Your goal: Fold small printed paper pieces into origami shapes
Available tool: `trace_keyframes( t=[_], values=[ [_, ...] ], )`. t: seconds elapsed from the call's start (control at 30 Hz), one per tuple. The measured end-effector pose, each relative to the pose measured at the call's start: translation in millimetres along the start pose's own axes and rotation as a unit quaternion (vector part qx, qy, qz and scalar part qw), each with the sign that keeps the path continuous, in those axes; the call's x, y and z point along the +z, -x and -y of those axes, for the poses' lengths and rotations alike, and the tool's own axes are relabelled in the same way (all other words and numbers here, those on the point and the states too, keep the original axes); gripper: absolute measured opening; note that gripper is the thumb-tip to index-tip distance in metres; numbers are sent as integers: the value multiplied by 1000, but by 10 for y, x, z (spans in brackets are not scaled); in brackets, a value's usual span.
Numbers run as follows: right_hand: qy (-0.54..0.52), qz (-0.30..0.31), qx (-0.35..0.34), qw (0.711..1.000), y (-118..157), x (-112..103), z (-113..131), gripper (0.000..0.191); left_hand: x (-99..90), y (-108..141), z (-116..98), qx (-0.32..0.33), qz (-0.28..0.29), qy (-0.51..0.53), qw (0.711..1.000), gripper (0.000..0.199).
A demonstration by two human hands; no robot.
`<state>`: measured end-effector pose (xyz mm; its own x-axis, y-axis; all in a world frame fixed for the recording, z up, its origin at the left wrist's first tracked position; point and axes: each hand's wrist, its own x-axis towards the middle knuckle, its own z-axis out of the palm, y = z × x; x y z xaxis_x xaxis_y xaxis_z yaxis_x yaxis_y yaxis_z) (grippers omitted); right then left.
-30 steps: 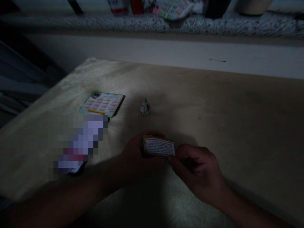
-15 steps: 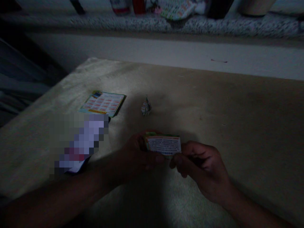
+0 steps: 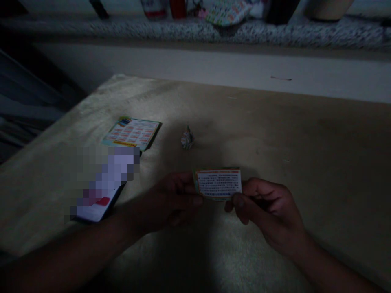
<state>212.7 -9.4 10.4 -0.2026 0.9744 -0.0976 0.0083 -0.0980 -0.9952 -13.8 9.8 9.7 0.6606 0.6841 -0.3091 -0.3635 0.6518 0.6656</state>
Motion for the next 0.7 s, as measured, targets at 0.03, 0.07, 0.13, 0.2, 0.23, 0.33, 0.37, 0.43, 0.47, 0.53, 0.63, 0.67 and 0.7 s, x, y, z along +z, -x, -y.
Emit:
trace_keyframes(
  t=[0.03, 0.07, 0.13, 0.2, 0.23, 0.33, 0.37, 0.43, 0.47, 0.53, 0.63, 0.67, 0.7],
  values=[
    [4, -1, 1, 1000, 5, -22, -4, 26, -11, 9, -12, -6, 5, 1, 1000, 41],
    [7, -3, 5, 1000, 10, -50, -10, 24, -27, 18, -25, -12, 11, 3, 1000, 43],
    [8, -18, -1, 1000, 17, -116, -29, 21, -74, 34, -51, -11, 18, 10, 1000, 48],
    [10, -38, -4, 999, 25, -167, -47, 18, -126, 43, -65, 8, 12, 16, 1000, 51],
    [11, -49, -16, 999, 30, -177, -54, 20, -145, 42, -63, 25, 8, 15, 1000, 52],
    [56, -46, -25, 997, 55, -124, -57, 18, -152, 21, -15, 70, -2, -17, 997, 55],
    [72, -69, -32, 994, 66, -86, -54, 14, -136, 8, 10, 78, -9, -38, 996, 56],
    [95, -77, -55, 991, 83, -9, -46, 11, -89, -17, 57, 91, -45, -86, 991, 54],
    [114, -71, -69, 988, 87, 19, -44, 11, -64, -27, 74, 98, -68, -102, 988, 51],
    [140, -50, -93, 985, 84, 39, -47, 12, -22, -40, 86, 108, -102, -125, 981, 48],
    [114, 44, -107, 987, 57, -13, -73, 22, 4, -33, 59, 105, -123, -158, 974, 52],
    [87, 71, -111, 987, 46, -37, -84, 34, 5, -26, 46, 101, -123, -168, 973, 54],
    [67, 79, -105, 989, 35, -57, -93, 41, 3, -19, 37, 98, -120, -177, 972, 55]
  ],
)
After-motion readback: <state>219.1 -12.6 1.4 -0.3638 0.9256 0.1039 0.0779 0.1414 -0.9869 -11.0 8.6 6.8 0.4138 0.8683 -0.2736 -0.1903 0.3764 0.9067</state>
